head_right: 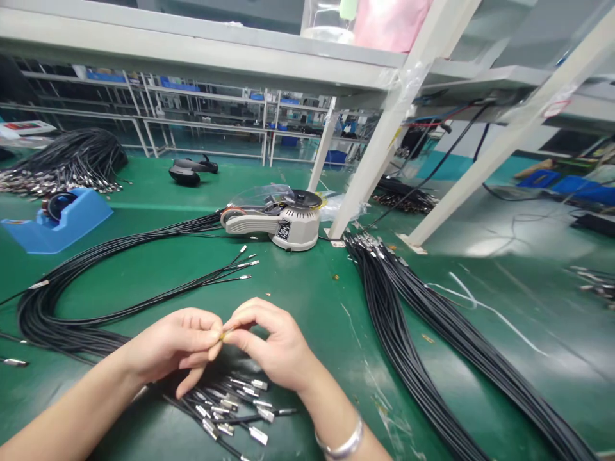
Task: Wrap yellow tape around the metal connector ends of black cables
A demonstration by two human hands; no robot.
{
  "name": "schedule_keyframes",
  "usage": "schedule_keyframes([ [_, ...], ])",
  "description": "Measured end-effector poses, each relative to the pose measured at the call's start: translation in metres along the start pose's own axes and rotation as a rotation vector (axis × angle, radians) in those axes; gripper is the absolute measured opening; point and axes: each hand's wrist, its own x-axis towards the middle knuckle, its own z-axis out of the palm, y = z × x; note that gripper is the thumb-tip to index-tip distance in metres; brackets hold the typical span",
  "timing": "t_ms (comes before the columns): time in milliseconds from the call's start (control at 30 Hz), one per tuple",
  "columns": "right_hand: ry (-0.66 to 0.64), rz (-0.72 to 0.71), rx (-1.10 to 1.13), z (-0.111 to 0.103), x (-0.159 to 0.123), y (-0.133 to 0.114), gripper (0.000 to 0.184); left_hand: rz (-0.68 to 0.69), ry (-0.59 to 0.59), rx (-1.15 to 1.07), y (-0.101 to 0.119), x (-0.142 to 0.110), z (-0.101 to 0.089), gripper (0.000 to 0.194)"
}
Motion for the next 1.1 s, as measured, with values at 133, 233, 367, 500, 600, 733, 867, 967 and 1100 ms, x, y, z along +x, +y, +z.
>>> schedule_keyframes([
  [133, 0.016, 0.166, 0.085, -0.010, 0.000, -0.002, 0.008, 0.107, 0.259, 0.357, 0.003, -0.002, 0.013, 0.027],
  [233, 0.078, 0.246, 0.093, -0.009, 0.000, -0.003, 0.014, 0.138, 0.335, 0.429, 0.001, -0.001, 0.019, 0.021],
  [367, 0.097, 0.278, 0.080, -0.005, 0.000, -0.005, 0.017, 0.190, 0.347, 0.467, -0.001, 0.003, 0.024, 0.019],
  [500, 0.065, 0.294, 0.045, -0.008, -0.002, -0.007, 0.016, 0.237, 0.400, 0.502, 0.000, 0.005, 0.027, 0.018],
  [600, 0.034, 0.314, 0.006, -0.011, -0.003, -0.008, 0.015, 0.233, 0.404, 0.498, 0.001, 0.006, 0.027, 0.016],
  [733, 0.070, 0.286, -0.043, -0.011, -0.003, -0.007, 0.014, 0.189, 0.429, 0.465, -0.001, 0.010, 0.025, 0.018],
  [867, 0.126, 0.276, -0.039, -0.008, -0.001, -0.002, 0.014, 0.214, 0.551, 0.490, -0.005, 0.013, 0.024, 0.017],
  [967, 0.141, 0.274, -0.010, -0.006, 0.000, 0.001, 0.015, 0.243, 0.565, 0.468, -0.005, 0.013, 0.022, 0.019],
  [1100, 0.109, 0.293, -0.006, -0.009, -0.001, 0.001, 0.015, 0.232, 0.492, 0.452, -0.007, 0.012, 0.022, 0.018],
])
